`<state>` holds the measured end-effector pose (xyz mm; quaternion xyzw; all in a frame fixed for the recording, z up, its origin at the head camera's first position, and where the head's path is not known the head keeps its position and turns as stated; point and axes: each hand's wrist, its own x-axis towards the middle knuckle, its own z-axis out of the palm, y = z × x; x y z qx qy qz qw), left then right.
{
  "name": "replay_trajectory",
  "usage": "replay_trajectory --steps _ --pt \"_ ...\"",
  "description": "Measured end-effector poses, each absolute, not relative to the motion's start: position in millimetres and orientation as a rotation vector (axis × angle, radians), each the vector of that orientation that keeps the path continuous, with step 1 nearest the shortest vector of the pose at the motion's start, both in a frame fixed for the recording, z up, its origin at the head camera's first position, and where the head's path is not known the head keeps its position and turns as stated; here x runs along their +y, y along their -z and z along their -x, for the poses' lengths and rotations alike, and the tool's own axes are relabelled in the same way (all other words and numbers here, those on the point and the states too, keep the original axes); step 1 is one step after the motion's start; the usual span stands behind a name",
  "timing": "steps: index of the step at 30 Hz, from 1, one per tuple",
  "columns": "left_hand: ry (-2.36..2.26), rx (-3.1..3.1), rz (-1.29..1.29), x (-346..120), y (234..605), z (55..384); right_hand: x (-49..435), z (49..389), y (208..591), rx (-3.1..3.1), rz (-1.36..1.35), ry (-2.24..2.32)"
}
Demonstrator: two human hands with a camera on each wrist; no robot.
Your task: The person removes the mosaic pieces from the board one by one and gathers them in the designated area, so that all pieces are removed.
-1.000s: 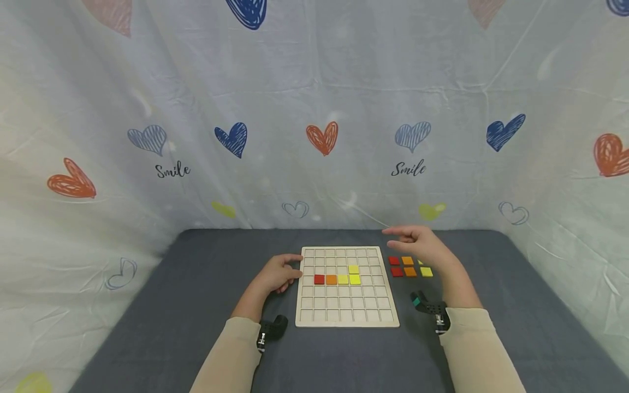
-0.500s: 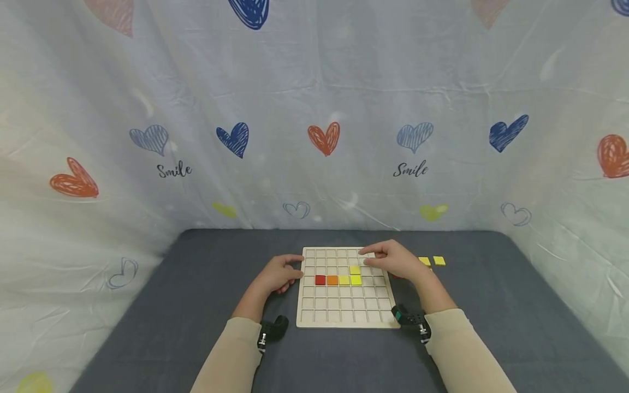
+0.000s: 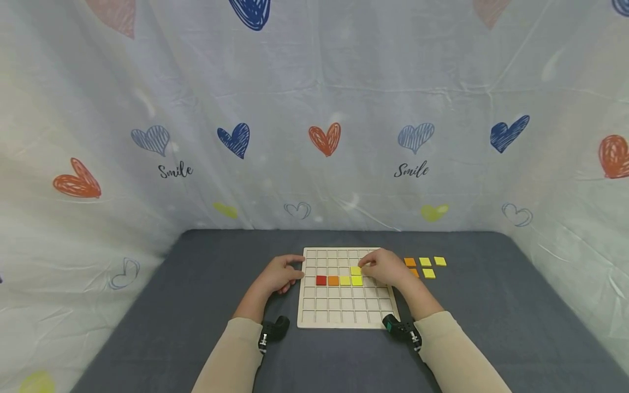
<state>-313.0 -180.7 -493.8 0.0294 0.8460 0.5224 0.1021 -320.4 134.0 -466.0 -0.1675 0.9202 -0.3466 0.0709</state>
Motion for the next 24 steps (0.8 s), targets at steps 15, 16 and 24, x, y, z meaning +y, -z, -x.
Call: replay_trajectory --steps 15,16,24 --pt "-1.541 2.504 -0.075 -180.7 493.9 313.0 130.2 321.3 466.2 2.733 0.454 1.092" --pt "-1.540 2.505 -0.073 -180.7 493.8 313.1 129.9 321.2 465.9 2.742 0.459 1.076" --pt "-1.536 2.500 -0.072 -180.7 493.6 314.1 131.9 320.2 460.4 2.719 0.528 1.110"
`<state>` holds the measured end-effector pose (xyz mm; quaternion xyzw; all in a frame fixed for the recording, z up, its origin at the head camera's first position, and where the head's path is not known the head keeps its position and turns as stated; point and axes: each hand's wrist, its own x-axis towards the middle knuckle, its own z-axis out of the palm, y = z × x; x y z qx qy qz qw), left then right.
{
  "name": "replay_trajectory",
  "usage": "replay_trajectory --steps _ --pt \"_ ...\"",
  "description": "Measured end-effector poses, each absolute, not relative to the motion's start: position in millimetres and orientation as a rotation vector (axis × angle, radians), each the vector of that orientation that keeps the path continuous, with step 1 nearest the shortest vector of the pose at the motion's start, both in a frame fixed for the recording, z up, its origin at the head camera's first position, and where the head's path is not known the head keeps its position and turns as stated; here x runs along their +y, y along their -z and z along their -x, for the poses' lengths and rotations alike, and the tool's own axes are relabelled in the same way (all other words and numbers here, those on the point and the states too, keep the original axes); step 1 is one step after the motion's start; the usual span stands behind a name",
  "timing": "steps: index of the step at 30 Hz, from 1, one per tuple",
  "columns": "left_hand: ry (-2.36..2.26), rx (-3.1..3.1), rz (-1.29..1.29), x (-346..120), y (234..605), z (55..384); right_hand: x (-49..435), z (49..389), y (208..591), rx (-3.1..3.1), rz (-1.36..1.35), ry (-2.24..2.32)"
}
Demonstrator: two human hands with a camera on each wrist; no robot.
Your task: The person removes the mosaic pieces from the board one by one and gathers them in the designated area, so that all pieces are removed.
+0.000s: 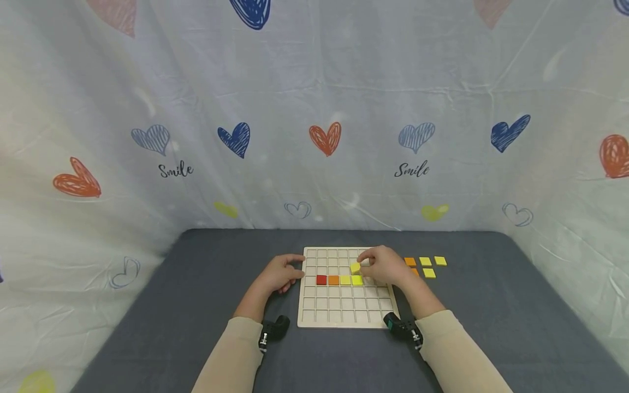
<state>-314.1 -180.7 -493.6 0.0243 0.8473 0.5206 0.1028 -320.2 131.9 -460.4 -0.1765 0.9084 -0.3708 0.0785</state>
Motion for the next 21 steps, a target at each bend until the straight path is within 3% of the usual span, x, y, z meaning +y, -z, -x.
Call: replay_trajectory --steps 21 --pt "-1.536 2.513 -0.073 -179 493 313 193 322 420 2.676 0.459 1.304"
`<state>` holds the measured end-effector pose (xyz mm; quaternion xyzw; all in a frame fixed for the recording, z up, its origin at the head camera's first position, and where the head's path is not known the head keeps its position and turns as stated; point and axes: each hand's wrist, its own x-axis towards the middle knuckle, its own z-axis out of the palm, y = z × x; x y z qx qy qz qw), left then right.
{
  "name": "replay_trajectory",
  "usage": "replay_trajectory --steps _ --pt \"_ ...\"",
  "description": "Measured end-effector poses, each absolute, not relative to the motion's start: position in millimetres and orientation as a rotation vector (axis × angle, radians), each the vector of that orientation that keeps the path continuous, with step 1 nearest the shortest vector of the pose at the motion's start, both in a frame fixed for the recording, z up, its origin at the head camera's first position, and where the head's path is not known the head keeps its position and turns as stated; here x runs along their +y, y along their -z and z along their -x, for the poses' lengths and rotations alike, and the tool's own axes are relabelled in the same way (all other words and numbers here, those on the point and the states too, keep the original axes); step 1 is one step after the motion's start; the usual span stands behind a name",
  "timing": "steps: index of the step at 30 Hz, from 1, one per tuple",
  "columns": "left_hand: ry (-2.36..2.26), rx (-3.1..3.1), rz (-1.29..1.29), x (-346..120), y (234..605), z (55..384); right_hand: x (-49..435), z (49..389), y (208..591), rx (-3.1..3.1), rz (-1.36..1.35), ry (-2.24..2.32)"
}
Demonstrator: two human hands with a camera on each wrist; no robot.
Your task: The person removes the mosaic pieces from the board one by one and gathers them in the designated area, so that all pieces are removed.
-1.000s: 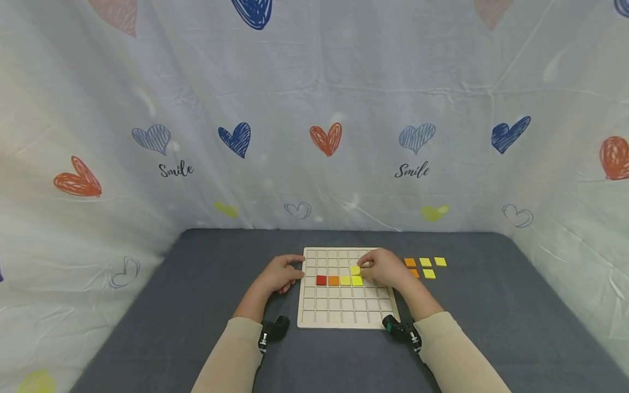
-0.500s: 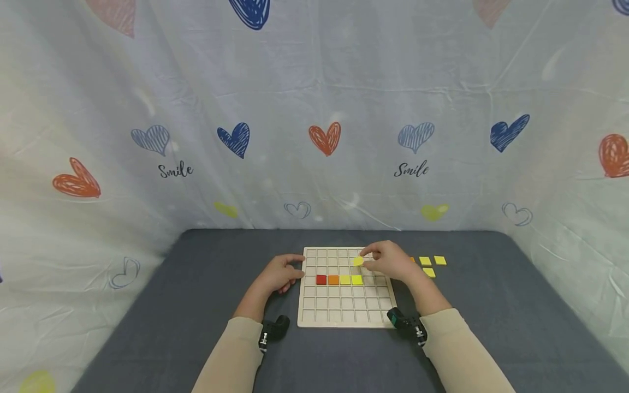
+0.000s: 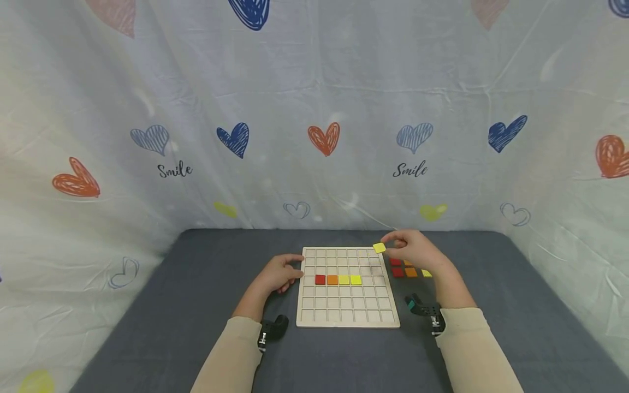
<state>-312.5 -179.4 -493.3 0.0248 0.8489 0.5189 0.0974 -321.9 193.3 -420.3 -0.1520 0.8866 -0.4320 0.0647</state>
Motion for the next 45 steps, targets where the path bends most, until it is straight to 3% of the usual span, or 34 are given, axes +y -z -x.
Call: replay_trajectory --steps 18,30,45 --pt "-1.558 2.509 -0.069 -180 499 316 261 315 413 2.719 0.366 1.332" --pt "-1.560 2.502 -0.085 -181 496 314 305 307 425 2.750 0.157 1.228" --pt "-1.553 2.500 -0.084 -181 494 312 334 306 455 2.698 0.083 1.091"
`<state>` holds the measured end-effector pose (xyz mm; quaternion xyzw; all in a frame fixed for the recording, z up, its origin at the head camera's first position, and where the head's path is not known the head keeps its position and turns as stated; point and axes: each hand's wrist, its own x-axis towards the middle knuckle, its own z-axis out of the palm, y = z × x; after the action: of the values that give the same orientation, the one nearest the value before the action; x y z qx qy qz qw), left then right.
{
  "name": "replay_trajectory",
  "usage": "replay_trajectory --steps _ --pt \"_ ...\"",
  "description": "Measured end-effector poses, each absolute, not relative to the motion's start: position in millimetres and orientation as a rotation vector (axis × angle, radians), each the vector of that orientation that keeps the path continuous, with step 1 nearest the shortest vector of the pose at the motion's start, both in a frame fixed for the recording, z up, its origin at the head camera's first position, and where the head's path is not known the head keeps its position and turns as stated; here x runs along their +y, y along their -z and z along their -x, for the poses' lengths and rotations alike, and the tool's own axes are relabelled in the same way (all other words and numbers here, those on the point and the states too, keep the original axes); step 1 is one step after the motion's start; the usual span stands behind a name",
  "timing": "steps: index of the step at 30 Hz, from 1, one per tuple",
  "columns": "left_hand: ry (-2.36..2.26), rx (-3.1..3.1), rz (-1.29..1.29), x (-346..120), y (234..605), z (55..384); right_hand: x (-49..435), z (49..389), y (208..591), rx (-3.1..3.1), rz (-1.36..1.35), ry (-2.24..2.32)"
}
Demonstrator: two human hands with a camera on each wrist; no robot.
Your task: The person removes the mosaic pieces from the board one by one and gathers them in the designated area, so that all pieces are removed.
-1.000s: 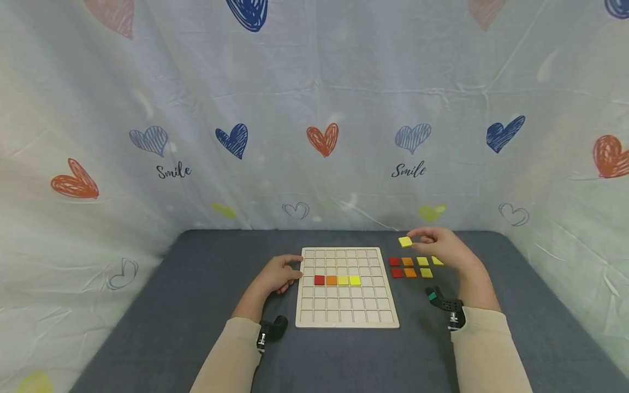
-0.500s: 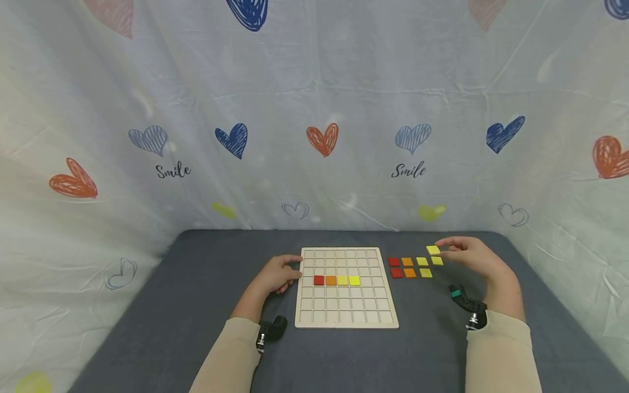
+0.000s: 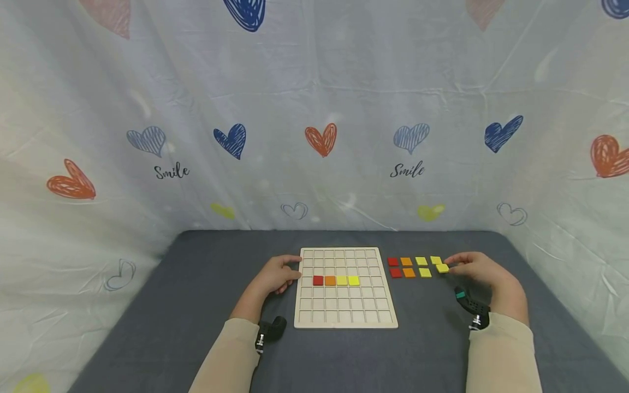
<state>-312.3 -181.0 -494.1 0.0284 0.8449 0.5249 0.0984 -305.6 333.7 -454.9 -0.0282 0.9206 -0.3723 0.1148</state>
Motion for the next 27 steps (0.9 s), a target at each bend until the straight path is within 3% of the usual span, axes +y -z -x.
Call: replay_trajectory --steps 15,27 --pt "-1.560 2.492 -0.105 -183 495 312 334 316 468 2.702 0.050 1.050" --pt "-1.563 2.489 -0.096 -182 496 313 316 305 443 2.815 0.074 1.102"
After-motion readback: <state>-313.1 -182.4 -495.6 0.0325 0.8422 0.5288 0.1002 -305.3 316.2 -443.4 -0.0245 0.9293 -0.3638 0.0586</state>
